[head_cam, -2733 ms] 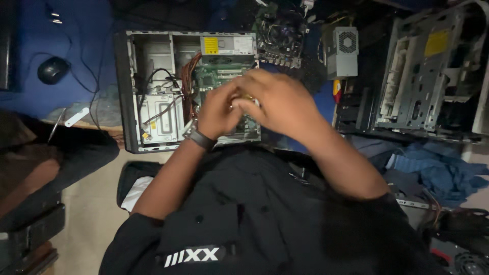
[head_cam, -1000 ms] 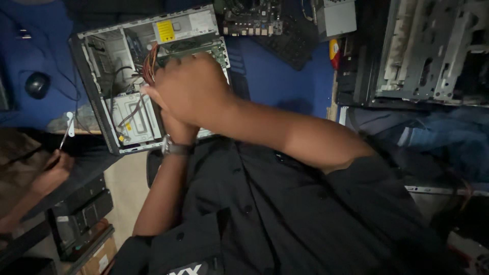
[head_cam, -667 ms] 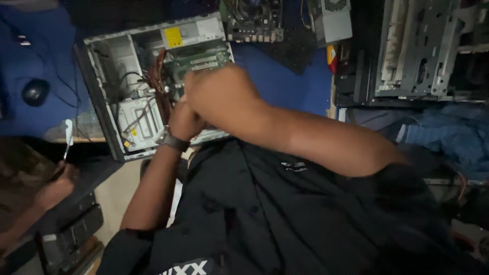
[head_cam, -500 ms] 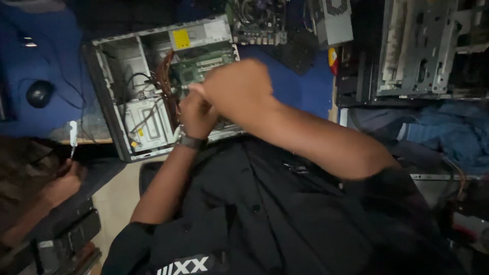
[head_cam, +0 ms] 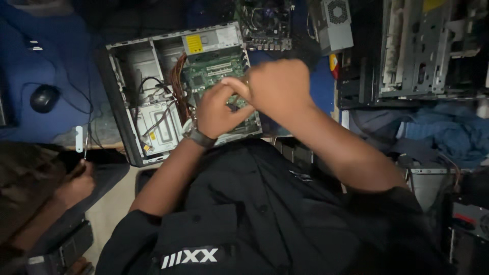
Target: The person uses a screwdriver to remove screws from a computer power supply unit and then installs it into a computer case. The person secures the power supply inside the case by tightening screws.
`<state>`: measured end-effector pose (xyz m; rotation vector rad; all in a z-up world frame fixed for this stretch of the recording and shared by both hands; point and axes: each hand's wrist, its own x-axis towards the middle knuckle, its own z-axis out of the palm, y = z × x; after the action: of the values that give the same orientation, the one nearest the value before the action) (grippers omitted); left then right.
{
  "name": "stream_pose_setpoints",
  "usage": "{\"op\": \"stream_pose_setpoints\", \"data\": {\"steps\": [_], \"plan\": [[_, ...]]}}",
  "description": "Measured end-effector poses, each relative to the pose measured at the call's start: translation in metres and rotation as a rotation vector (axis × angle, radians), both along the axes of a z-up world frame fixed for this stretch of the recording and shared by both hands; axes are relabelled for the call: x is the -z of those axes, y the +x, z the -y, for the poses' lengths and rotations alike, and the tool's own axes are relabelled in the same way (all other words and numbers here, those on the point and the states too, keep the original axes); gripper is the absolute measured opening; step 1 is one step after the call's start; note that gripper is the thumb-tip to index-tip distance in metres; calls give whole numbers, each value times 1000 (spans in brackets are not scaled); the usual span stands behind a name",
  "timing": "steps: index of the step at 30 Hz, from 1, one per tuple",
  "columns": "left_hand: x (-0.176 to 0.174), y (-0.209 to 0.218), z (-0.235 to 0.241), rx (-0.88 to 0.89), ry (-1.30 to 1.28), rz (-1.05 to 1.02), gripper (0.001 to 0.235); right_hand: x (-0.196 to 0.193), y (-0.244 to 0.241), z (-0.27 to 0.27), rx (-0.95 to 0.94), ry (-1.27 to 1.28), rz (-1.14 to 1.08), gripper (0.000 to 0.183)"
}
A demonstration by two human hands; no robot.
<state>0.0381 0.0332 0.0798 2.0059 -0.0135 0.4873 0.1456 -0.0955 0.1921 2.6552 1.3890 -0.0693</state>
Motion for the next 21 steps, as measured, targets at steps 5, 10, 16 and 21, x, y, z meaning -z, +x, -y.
{"op": "stream_pose_setpoints", "data": {"steps": [5, 10, 16, 21], "plan": [[0, 10, -14, 154, 41, -47, 17, -17, -7, 6, -190, 275, 56, 45], [2, 11, -27, 356, -106, 29, 9, -18, -17, 8, -286, 408, 92, 28], [8, 11, -9, 162, -121, -15, 18, -7, -17, -15, -27, 166, 218, 62], [24, 25, -4, 135, 43, 82, 29, -27, -20, 8, -406, 453, 44, 34]]}}
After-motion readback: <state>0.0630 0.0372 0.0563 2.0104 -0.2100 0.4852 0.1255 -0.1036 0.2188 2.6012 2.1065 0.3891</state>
